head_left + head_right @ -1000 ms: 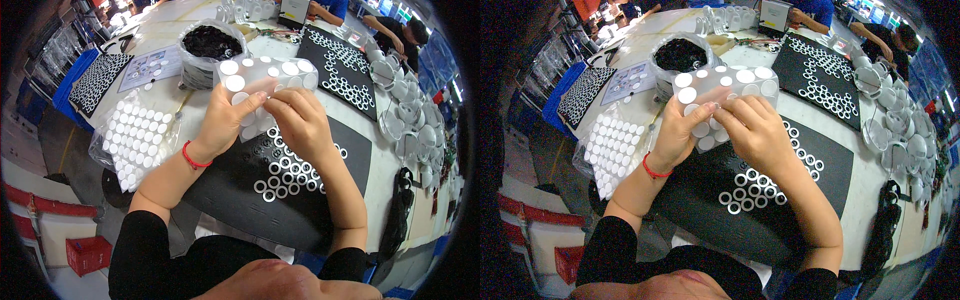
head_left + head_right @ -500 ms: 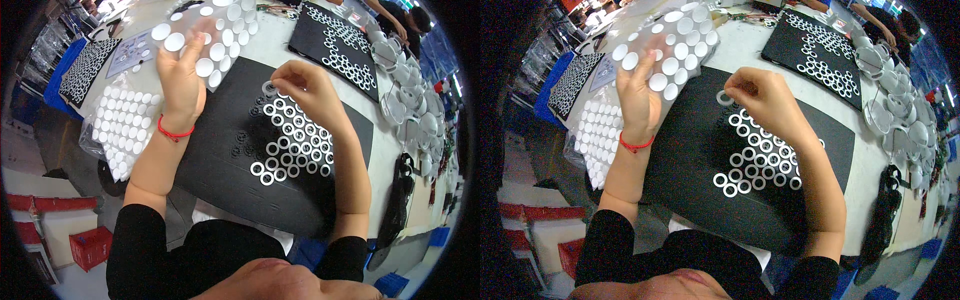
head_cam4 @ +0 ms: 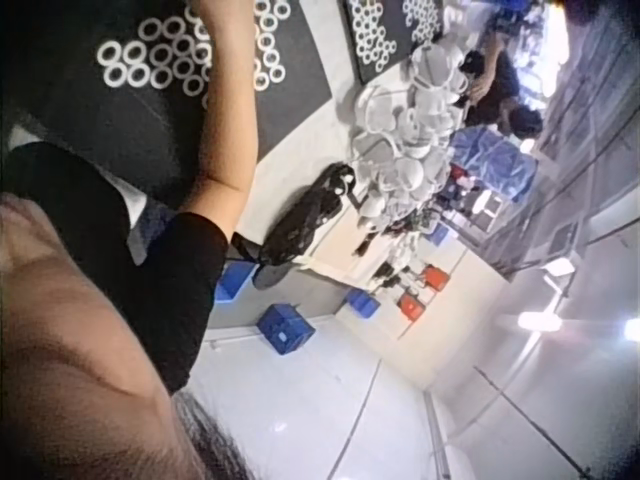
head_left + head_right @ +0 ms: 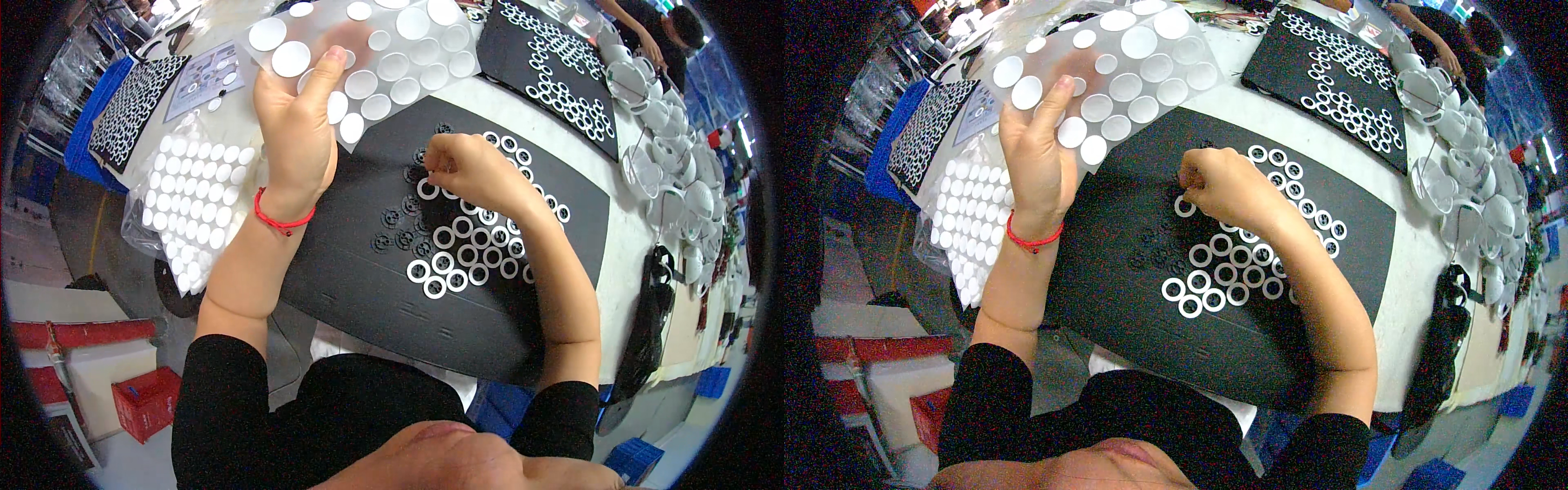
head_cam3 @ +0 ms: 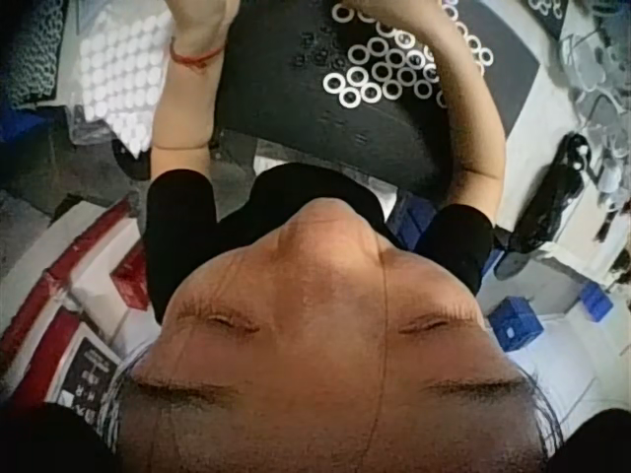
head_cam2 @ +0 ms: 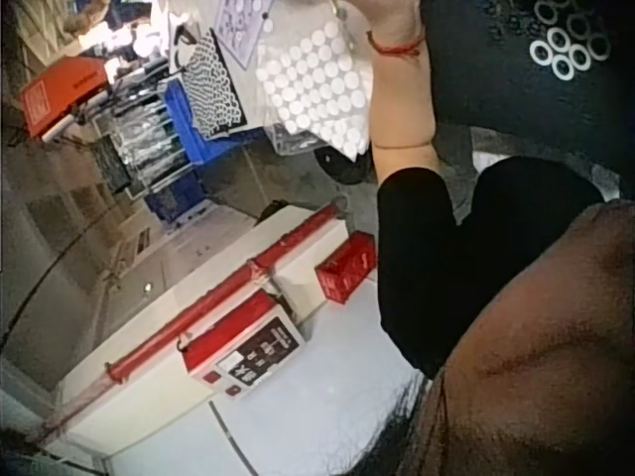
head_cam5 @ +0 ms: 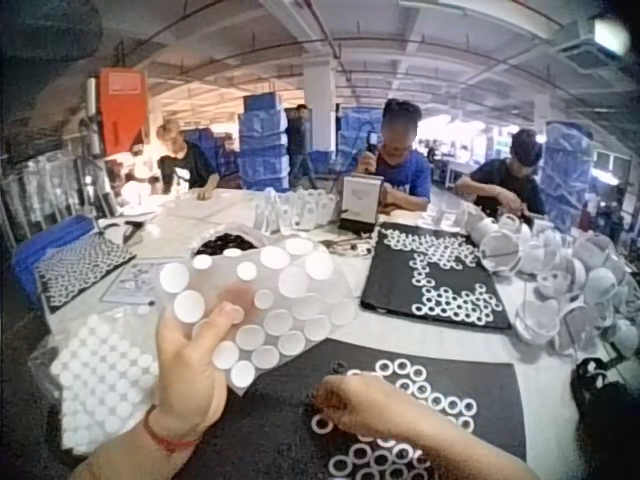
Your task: The person peels small white circular stickers from a transparent sheet and places them onto a black tray. The person repeats this process continuously, handling multiple sheets of stickers and filling the tray with the peeled items.
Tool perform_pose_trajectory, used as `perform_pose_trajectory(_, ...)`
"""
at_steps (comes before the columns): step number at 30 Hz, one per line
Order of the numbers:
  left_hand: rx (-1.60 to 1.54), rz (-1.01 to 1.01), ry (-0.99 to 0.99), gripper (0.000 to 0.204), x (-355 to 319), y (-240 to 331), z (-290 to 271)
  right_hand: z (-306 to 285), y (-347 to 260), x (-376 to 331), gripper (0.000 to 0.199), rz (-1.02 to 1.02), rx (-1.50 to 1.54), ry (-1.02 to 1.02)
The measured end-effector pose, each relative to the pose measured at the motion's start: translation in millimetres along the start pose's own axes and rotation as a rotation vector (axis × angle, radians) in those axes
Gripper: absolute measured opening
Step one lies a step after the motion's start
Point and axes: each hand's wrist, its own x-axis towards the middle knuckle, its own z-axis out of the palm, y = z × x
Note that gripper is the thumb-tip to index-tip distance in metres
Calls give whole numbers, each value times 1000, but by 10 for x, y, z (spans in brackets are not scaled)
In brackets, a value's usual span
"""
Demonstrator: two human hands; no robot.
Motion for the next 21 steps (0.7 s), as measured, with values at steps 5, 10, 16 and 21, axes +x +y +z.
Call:
perform_pose_trajectory(5, 22, -9, 5, 28, -3, -21, 1, 11, -3, -5, 11, 27, -41, 19)
perform_pose_trajectory(10, 31, -17, -3, 27, -8, -26, 9, 14, 10, -10, 10, 27, -73, -8)
perform_pose_trajectory(16, 37, -29, -7, 28, -15, -29, 5, 31, 23, -14, 10, 8, -80, 16)
perform_pose_trajectory(21, -18, -30, 24, 16, -11, -42, 50, 37, 49, -8, 13, -19, -125, 16)
